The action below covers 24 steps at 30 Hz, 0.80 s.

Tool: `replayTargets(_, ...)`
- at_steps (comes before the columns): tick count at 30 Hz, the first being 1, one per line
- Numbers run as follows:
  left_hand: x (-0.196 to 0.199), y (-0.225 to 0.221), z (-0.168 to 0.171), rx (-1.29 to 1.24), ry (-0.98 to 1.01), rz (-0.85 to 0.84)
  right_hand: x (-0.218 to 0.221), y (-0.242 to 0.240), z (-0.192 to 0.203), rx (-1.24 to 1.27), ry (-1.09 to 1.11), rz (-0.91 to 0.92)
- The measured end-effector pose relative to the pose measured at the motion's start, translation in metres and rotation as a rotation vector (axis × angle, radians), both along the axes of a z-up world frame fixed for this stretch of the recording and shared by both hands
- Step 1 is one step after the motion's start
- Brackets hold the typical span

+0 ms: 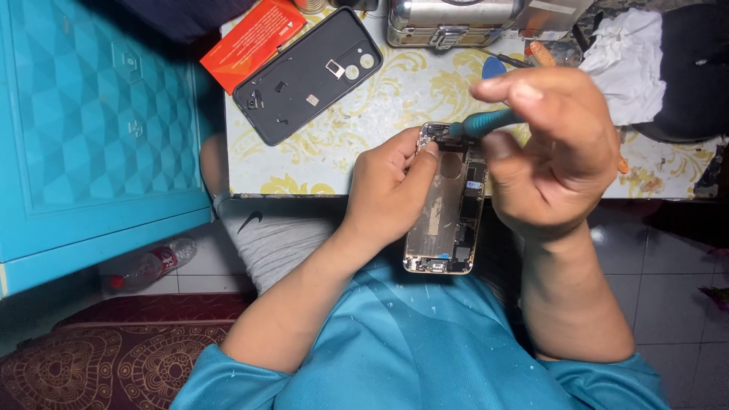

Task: Disassembling a smartphone by unscrewing internal components and removing the motherboard at a repair bench.

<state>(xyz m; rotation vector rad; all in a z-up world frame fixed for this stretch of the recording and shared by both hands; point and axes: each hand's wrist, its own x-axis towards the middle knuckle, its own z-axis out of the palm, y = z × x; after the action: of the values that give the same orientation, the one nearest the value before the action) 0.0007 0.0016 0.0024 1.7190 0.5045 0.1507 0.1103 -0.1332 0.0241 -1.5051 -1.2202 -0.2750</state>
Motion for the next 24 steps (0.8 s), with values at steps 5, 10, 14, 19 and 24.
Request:
replayTargets(5,-0.001,0.0,-0.001,0.009,0.014,0.003,-0.013,0.002,-0.003,0.032,0.139,-0.026)
replayTargets(10,0.0,-0.001,0.0,0.021,0.004,0.001,-0.002,-0.001,-0.007,0.028,-0.015,-0.037)
replayTargets(14,-0.001,-0.002,-0.001,-0.015,0.004,0.005,-0.002,0.0,-0.01,0.093,0.132,0.003)
replayTargets(19,-0.001,-0.002,0.0,-0.024,-0.005,0.0,-0.006,0.003,-0.01,0.105,0.127,0.03)
replayTargets(24,0.0,-0.002,0.002,-0.022,-0.005,-0.006,0.002,-0.001,-0.008,0.055,0.043,0.002)
